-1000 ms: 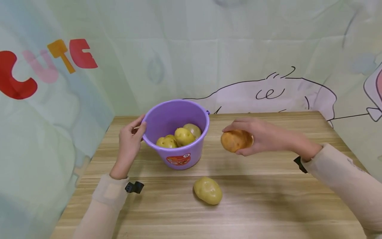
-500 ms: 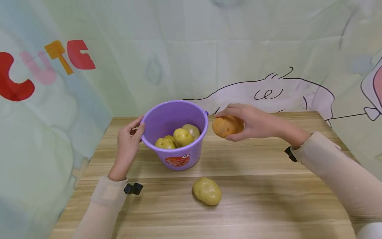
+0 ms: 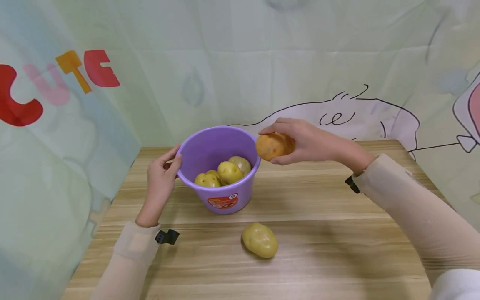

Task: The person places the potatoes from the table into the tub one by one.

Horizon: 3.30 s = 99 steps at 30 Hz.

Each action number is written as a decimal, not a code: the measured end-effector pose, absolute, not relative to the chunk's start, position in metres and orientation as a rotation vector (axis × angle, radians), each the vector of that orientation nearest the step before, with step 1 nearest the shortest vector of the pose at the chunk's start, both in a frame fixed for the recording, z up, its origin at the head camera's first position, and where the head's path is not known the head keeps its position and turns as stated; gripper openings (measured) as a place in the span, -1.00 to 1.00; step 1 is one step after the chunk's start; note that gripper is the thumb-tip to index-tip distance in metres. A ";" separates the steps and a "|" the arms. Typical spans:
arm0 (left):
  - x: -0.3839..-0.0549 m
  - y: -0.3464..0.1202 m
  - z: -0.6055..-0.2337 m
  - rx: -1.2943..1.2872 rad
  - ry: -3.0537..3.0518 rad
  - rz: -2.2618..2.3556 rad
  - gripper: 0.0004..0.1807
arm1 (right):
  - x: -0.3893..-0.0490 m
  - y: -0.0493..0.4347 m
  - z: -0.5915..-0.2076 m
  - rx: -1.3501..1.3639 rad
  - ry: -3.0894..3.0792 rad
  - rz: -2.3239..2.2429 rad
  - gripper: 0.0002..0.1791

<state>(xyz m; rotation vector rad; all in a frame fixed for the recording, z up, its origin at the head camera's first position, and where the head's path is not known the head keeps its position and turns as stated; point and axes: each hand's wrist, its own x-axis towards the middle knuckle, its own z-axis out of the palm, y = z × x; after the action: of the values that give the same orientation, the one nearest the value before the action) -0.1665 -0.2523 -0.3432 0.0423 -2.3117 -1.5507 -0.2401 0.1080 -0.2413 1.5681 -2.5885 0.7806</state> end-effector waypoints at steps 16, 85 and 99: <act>-0.167 -0.254 -0.344 0.030 -2.312 -1.525 -0.52 | -0.250 0.078 -0.233 1.565 -2.626 0.742 -0.33; -0.166 -0.251 -0.342 0.034 -2.291 -1.549 -0.53 | -0.267 0.062 -0.258 1.598 -2.568 0.773 -0.48; -0.166 -0.250 -0.342 0.045 -2.308 -1.542 -0.52 | -0.251 0.076 -0.256 1.583 -2.529 0.817 -0.48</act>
<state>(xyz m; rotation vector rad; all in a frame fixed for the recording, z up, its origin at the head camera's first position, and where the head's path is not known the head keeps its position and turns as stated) -0.1665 -0.2504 -0.3424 0.0446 -2.3081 -1.5420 -0.2507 0.0758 -0.2559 1.5828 -2.5294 0.8173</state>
